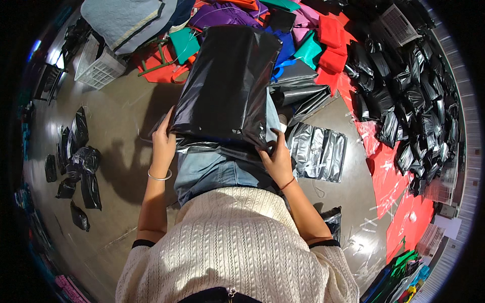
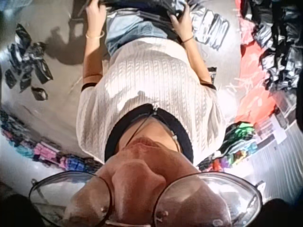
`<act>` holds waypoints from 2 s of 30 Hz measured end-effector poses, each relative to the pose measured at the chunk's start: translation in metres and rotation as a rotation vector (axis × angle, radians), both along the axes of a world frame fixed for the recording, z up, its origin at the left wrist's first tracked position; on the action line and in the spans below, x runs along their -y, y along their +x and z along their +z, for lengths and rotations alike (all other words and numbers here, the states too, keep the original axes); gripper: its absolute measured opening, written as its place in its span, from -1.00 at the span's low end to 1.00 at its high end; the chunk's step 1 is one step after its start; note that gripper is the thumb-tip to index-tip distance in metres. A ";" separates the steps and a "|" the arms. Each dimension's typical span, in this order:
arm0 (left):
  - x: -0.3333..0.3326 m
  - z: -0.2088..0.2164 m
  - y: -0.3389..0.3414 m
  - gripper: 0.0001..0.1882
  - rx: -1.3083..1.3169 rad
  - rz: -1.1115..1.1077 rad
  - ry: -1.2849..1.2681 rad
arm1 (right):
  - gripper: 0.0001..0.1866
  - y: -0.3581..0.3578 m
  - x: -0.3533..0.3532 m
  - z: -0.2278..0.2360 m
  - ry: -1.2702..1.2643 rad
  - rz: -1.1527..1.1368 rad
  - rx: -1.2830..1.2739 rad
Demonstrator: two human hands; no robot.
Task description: The person repeatedly picks up colorful bags, places them into black plastic mailers, folds the mailer edges, and sets the sealed packages aside. The process is repeated with multiple bags of different colors.
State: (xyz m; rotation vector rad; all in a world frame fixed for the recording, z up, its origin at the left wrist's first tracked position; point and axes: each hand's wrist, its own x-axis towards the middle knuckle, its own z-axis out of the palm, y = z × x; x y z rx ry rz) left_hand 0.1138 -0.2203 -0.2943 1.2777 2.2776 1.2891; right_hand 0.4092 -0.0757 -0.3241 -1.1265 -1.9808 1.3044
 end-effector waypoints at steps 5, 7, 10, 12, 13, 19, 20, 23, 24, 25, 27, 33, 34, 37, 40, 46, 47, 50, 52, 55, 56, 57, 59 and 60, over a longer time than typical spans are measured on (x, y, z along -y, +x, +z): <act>0.024 -0.012 0.013 -0.29 0.300 -0.066 0.004 | -0.69 0.020 0.006 0.010 -0.395 0.050 0.073; 0.036 -0.018 0.012 -0.45 0.549 0.067 -0.150 | -0.65 0.028 0.008 0.016 -0.341 0.012 0.069; 0.043 -0.024 0.010 -0.52 0.590 0.085 0.010 | -0.62 0.033 0.008 0.023 -0.464 -0.035 0.013; 0.044 -0.023 0.010 -0.55 0.525 0.074 -0.036 | -0.62 0.033 0.008 0.024 -0.367 -0.009 0.077; 0.043 -0.022 0.012 -0.54 0.335 0.114 -0.139 | -0.62 0.033 0.008 0.025 -0.358 -0.025 0.129; 0.034 0.005 0.037 -0.42 -0.280 0.260 -0.284 | -0.79 0.031 0.015 0.034 0.146 0.036 0.270; 0.032 0.012 0.043 -0.44 -0.417 0.267 -0.194 | -0.83 0.030 0.017 0.036 0.179 0.034 0.264; 0.023 0.031 0.068 -0.65 -0.536 0.072 0.263 | -0.85 0.028 0.020 0.043 0.242 0.043 0.199; 0.018 0.036 0.077 -0.77 -0.500 -0.101 0.319 | -0.84 0.027 0.021 0.045 0.236 0.047 0.184; 0.012 0.039 0.086 -0.83 -0.356 -0.279 0.230 | -0.83 0.026 0.022 0.046 0.224 0.053 0.171; -0.009 0.036 0.105 -0.89 0.087 -0.484 0.141 | -0.82 0.026 0.024 0.047 0.237 0.113 0.154; -0.040 0.017 0.134 -0.78 0.184 -0.653 0.017 | -0.87 0.026 0.027 0.044 0.369 0.231 0.070; -0.040 0.015 0.135 -0.78 0.174 -0.646 0.021 | -0.86 0.026 0.028 0.044 0.366 0.225 0.075; -0.037 0.015 0.136 -0.74 0.170 -0.642 0.035 | -0.84 0.025 0.031 0.043 0.336 0.201 0.082; -0.035 0.016 0.137 -0.74 0.183 -0.611 0.040 | -0.89 0.022 0.032 0.042 0.297 0.173 0.057; -0.034 0.012 0.141 -0.80 0.158 -0.597 0.074 | -0.88 0.018 0.031 0.045 0.343 0.193 0.063; -0.035 0.011 0.141 -0.81 0.148 -0.598 0.099 | -0.89 0.018 0.030 0.046 0.336 0.196 0.069; -0.035 0.012 0.140 -0.87 0.132 -0.581 0.106 | -0.89 0.017 0.030 0.047 0.342 0.212 0.058; -0.035 0.016 0.139 -0.90 0.115 -0.571 0.104 | -0.89 0.016 0.031 0.047 0.345 0.214 0.040; -0.035 0.021 0.140 -0.92 0.083 -0.556 0.106 | -0.89 0.016 0.032 0.047 0.320 0.216 0.022; -0.033 0.021 0.140 -0.92 0.078 -0.541 0.098 | -0.89 0.016 0.031 0.047 0.333 0.222 0.023; -0.030 0.020 0.137 -0.92 0.078 -0.534 0.073 | -0.89 0.018 0.031 0.047 0.340 0.229 0.032; -0.014 0.014 0.120 -0.89 0.011 -0.445 0.068 | -0.90 0.024 0.030 0.046 0.334 0.217 0.042; 0.002 0.008 0.106 -0.87 -0.014 -0.352 0.046 | -0.90 0.027 0.029 0.046 0.321 0.212 0.055</act>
